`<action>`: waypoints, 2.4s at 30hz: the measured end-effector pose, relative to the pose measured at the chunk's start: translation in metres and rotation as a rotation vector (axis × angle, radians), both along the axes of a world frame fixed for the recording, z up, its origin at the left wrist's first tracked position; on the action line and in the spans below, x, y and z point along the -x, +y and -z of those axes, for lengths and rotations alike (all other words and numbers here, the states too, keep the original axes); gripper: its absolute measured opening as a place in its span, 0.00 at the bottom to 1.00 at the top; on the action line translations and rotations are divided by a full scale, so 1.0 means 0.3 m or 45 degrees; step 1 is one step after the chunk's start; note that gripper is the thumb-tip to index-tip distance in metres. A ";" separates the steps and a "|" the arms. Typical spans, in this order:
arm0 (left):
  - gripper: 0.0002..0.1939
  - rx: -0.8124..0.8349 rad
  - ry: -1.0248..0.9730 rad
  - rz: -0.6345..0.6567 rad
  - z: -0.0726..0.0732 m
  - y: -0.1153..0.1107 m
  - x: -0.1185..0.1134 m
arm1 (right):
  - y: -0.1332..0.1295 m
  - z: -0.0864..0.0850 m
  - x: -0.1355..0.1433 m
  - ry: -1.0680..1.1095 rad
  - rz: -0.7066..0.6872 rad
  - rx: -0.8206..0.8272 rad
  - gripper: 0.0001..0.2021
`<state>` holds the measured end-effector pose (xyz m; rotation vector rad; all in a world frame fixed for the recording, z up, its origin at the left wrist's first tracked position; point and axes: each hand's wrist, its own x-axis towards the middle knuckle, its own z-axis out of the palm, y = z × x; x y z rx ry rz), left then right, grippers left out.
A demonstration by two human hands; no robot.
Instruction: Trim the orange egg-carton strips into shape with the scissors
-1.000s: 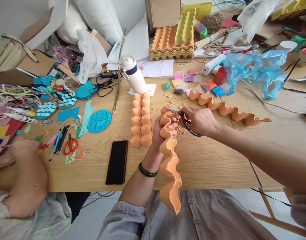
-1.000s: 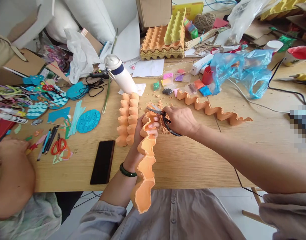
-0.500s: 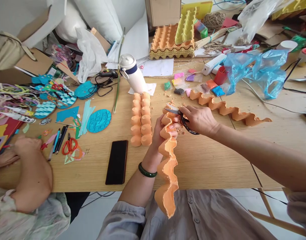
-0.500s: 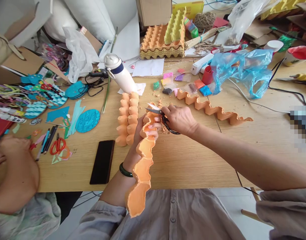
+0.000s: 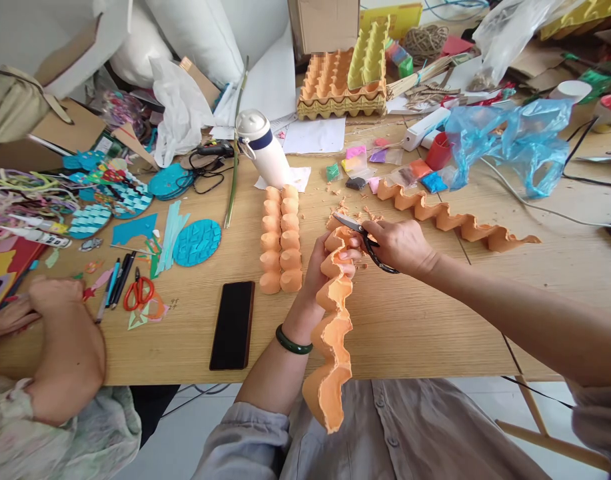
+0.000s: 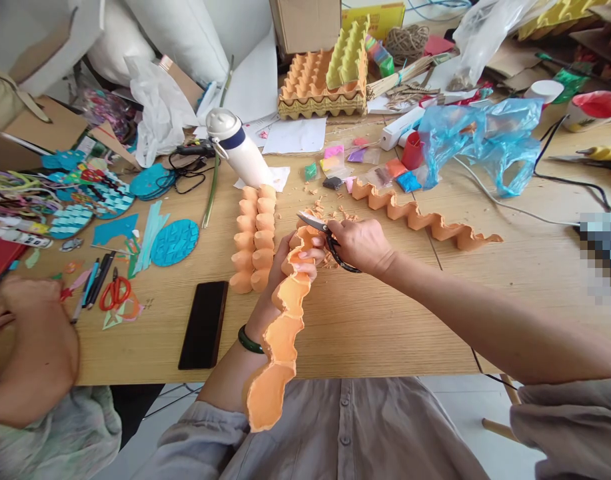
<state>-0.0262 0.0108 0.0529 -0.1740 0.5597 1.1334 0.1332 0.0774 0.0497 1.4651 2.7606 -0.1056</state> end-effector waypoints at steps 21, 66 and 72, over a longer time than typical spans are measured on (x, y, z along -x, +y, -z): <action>0.20 -0.362 0.661 -0.428 0.068 0.020 -0.026 | 0.026 -0.118 -0.060 0.859 0.179 0.921 0.26; 0.12 -0.440 0.857 -0.684 0.058 -0.016 -0.107 | -0.076 -0.187 0.008 -0.039 -0.269 -0.198 0.31; 0.09 -0.380 0.790 -0.617 0.063 -0.015 -0.122 | -0.068 -0.162 -0.004 -0.035 -0.278 -0.192 0.35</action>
